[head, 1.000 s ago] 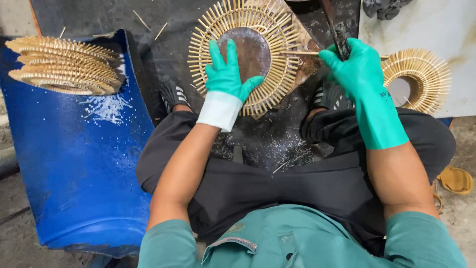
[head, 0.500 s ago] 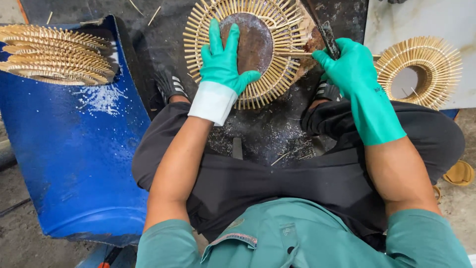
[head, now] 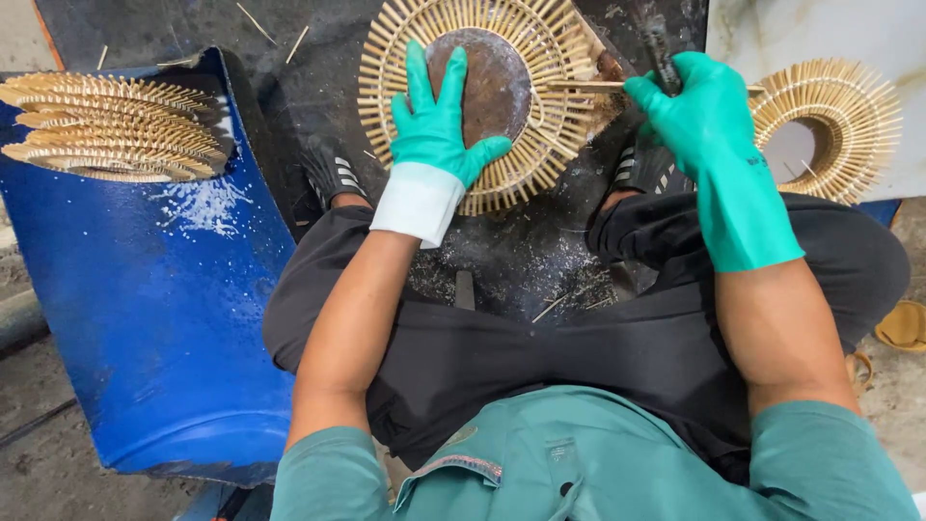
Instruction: Manually assembling or refining circular wooden grids using hand tools.
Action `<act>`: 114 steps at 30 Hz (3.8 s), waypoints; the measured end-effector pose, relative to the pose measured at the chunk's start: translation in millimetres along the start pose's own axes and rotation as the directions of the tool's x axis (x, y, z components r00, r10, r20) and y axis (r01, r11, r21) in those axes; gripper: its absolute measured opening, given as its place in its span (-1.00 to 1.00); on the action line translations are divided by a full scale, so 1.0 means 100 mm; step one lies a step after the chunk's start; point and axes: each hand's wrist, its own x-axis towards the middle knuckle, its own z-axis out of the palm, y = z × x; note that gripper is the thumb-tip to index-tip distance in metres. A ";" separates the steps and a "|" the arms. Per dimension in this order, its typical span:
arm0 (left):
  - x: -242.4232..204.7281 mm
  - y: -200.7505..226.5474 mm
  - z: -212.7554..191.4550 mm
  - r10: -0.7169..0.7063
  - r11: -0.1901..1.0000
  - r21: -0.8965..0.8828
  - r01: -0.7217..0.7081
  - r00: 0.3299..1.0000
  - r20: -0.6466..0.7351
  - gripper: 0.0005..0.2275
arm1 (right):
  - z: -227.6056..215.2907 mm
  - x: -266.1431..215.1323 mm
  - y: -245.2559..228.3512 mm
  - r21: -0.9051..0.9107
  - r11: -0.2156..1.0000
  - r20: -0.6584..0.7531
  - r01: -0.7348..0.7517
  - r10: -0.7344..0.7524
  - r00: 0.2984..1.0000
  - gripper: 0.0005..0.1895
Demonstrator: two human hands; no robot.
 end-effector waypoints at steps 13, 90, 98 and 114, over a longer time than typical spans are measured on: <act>0.08 0.03 -0.25 0.091 0.995 0.029 -0.095 0.988 0.124 0.07 | -0.01 -0.03 -0.05 -0.075 0.997 0.068 0.009 -0.004 0.998 -0.58; -0.24 -0.16 -0.10 0.295 0.949 -0.105 -0.296 0.955 -0.029 -0.06 | 0.19 -1.14 -0.09 0.360 0.779 -0.002 0.513 -0.549 0.836 -0.82; -0.26 -0.27 -0.14 0.341 0.934 -0.114 -0.339 0.940 0.004 -0.13 | 0.20 -1.07 -0.07 0.314 0.788 -0.012 0.529 -0.554 0.833 -0.82; -0.30 -0.23 -0.05 0.213 0.976 -0.043 -0.214 0.976 -0.042 -0.04 | 0.35 -0.08 0.51 0.113 0.988 -0.122 0.101 -0.087 0.989 -0.72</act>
